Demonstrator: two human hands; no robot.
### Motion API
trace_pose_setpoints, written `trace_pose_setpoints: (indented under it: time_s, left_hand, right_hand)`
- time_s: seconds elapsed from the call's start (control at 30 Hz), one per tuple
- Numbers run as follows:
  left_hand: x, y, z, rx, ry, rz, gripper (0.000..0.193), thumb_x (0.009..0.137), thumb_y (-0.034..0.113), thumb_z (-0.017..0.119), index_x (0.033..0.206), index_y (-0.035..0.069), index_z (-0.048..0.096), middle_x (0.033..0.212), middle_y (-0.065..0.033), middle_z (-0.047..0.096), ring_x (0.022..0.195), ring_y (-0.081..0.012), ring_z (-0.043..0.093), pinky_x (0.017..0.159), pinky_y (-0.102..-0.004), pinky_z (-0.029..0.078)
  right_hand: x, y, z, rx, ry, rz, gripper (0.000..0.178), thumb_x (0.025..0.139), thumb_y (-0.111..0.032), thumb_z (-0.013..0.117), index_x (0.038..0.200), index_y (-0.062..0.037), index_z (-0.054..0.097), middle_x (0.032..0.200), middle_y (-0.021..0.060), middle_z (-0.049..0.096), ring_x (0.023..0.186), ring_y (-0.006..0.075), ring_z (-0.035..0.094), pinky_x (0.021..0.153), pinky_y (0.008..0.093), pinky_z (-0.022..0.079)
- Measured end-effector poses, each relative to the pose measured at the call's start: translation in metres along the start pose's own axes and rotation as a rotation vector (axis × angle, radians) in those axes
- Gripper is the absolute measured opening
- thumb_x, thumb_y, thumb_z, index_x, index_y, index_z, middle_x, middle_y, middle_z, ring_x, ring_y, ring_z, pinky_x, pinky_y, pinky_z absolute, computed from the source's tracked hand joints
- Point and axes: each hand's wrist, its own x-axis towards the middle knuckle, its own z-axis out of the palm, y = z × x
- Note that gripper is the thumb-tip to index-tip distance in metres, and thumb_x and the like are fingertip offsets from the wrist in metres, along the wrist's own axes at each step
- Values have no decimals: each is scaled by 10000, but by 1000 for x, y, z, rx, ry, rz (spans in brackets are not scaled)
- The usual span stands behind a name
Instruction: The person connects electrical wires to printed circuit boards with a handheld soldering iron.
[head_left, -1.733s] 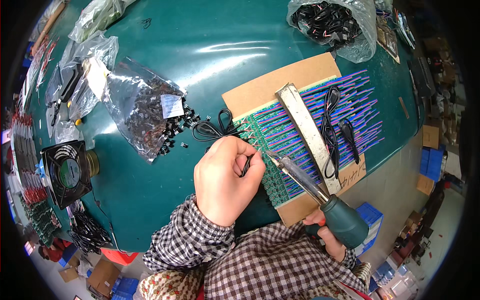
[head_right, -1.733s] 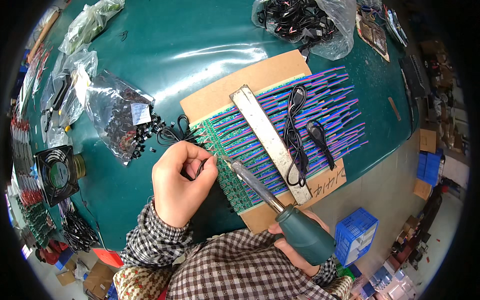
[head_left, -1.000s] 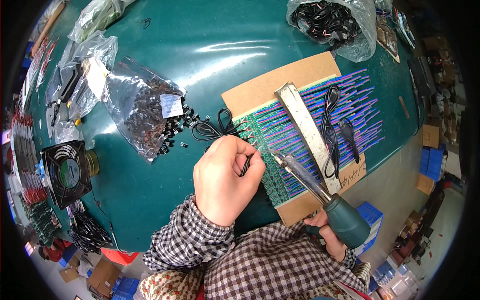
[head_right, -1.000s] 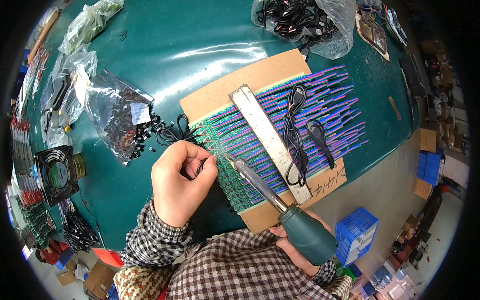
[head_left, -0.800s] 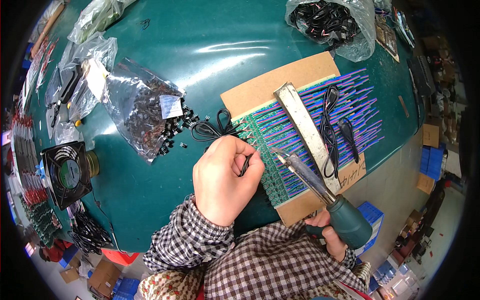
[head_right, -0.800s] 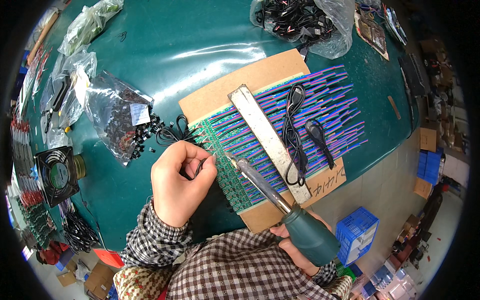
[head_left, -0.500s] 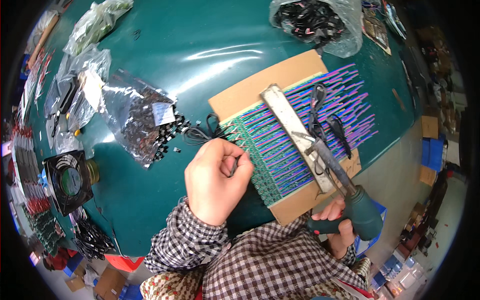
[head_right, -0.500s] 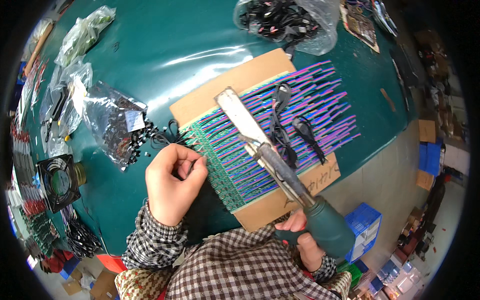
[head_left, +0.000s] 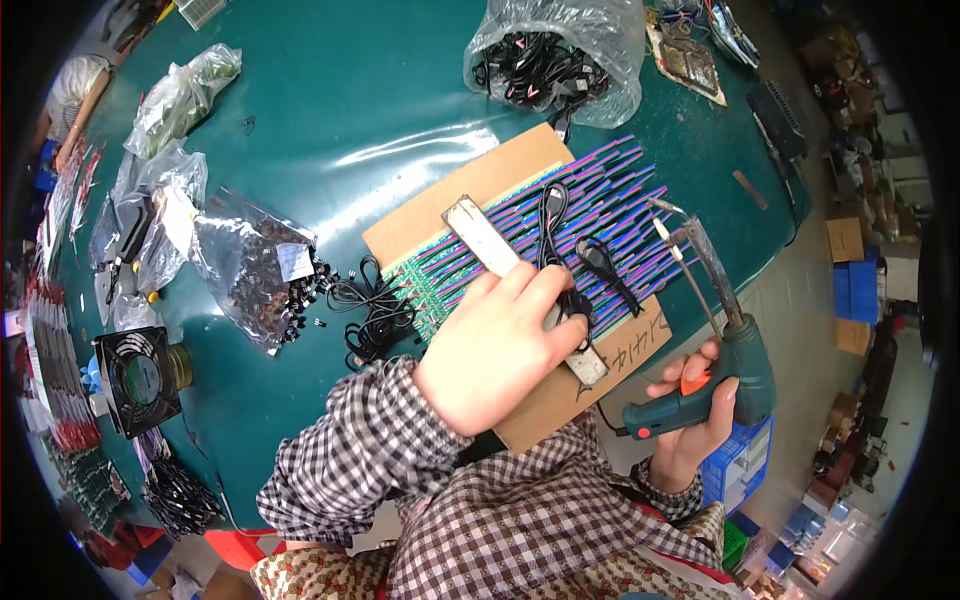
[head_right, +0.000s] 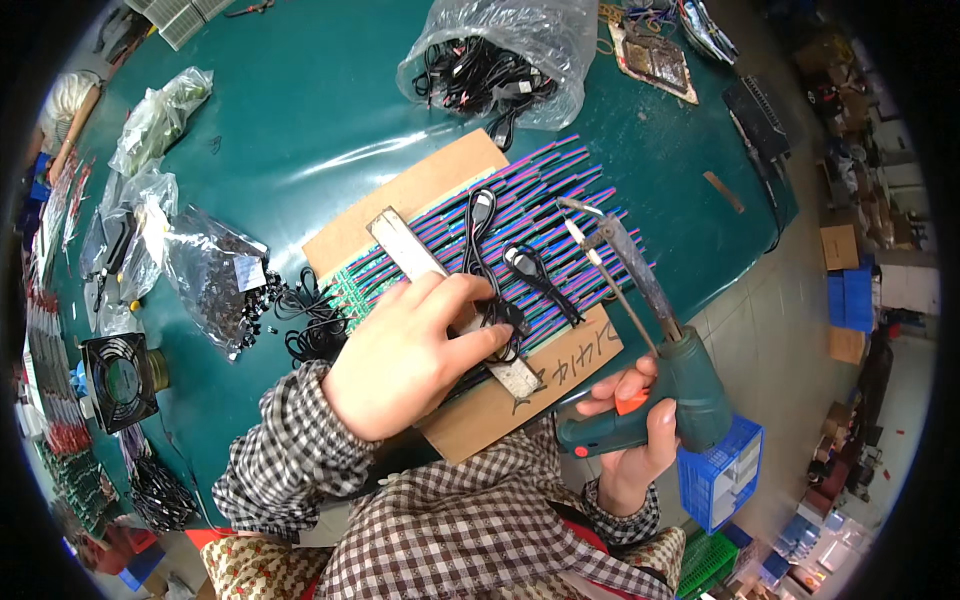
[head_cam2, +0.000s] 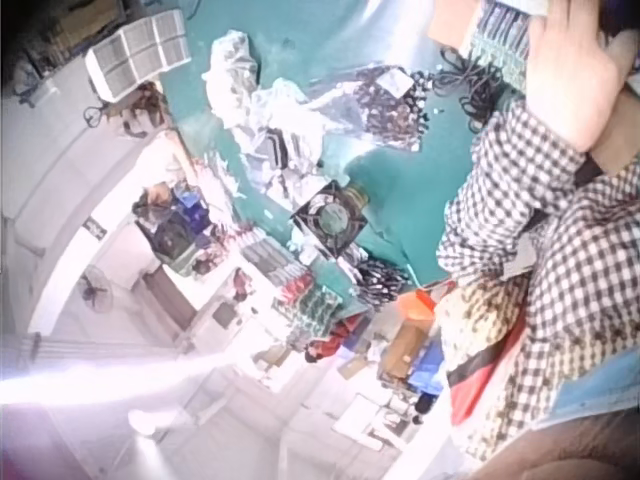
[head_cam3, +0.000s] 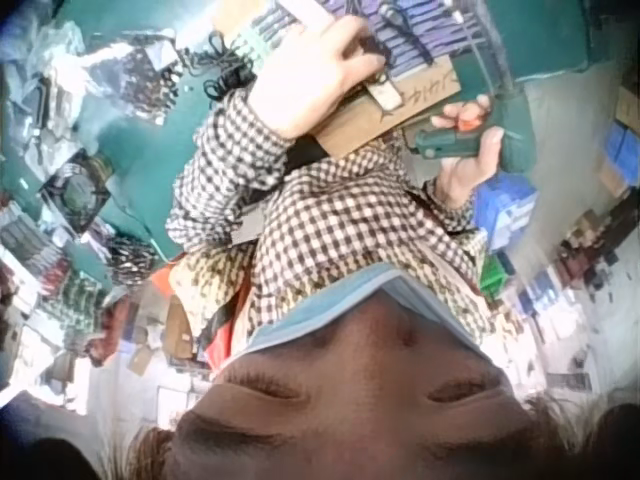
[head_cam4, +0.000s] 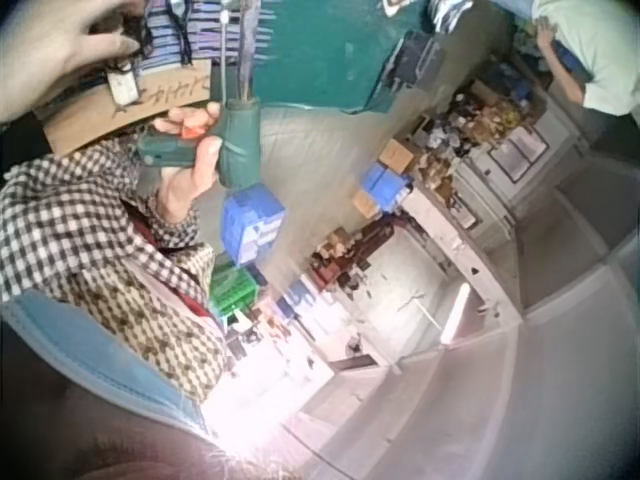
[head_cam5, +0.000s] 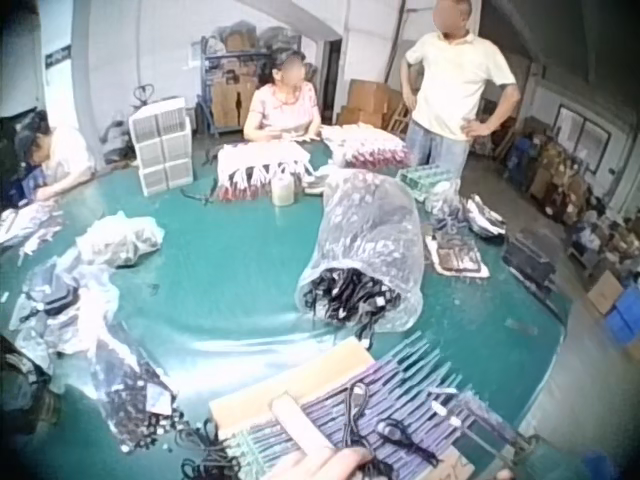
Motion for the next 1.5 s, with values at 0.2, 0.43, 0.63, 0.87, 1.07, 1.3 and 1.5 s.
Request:
trace_pose_setpoints:
  time_s: [0.2,0.43,0.63,0.87,1.07,1.3,1.5]
  left_hand:
    - [-28,2,-4,-237,190,227,264,686,71,538,929,-29,566,1014,-155,542,935,-299,550,818,-375,464]
    - [-46,8,12,-220,246,108,257,681,-28,550,938,-34,566,1028,-150,565,943,-263,567,827,-383,468]
    - [-7,27,25,-201,488,-356,194,687,77,659,827,14,540,758,-106,539,689,-261,554,599,-334,447]
    - [-17,38,26,-370,596,-325,132,675,19,637,773,11,550,734,-81,505,678,-215,532,595,-298,434]
    - [-38,48,15,-539,514,-318,122,673,-30,617,767,-11,540,758,-114,553,683,-244,565,585,-307,452]
    - [-67,48,29,-1132,461,-336,94,793,-1,573,871,-38,537,787,-79,589,685,-114,586,608,-219,474]
    - [-79,34,28,-1735,368,-470,115,819,-21,536,925,-58,510,851,-91,578,774,-139,593,692,-249,496]
  right_hand:
    - [4,-2,-11,-9,18,-55,420,886,-330,405,1088,39,397,805,84,520,767,189,567,563,295,558]
    - [11,4,-5,73,-29,-16,435,881,-325,406,1091,56,397,823,97,525,766,211,592,589,315,563]
    - [4,4,5,55,-85,0,423,890,-342,399,1095,28,400,822,79,520,767,182,583,593,294,555]
    - [0,-10,47,-219,-101,66,455,738,-28,549,1159,34,387,923,83,505,863,227,571,763,355,502]
    - [12,-6,67,-540,-470,-68,256,723,47,617,936,-11,487,826,65,559,760,124,551,679,233,450]
    - [-2,-3,82,-362,-375,165,298,664,98,548,917,-10,435,793,73,471,707,169,539,654,277,461]
    - [1,12,93,-199,-378,289,302,683,62,564,949,1,435,825,75,467,716,175,551,659,298,480]
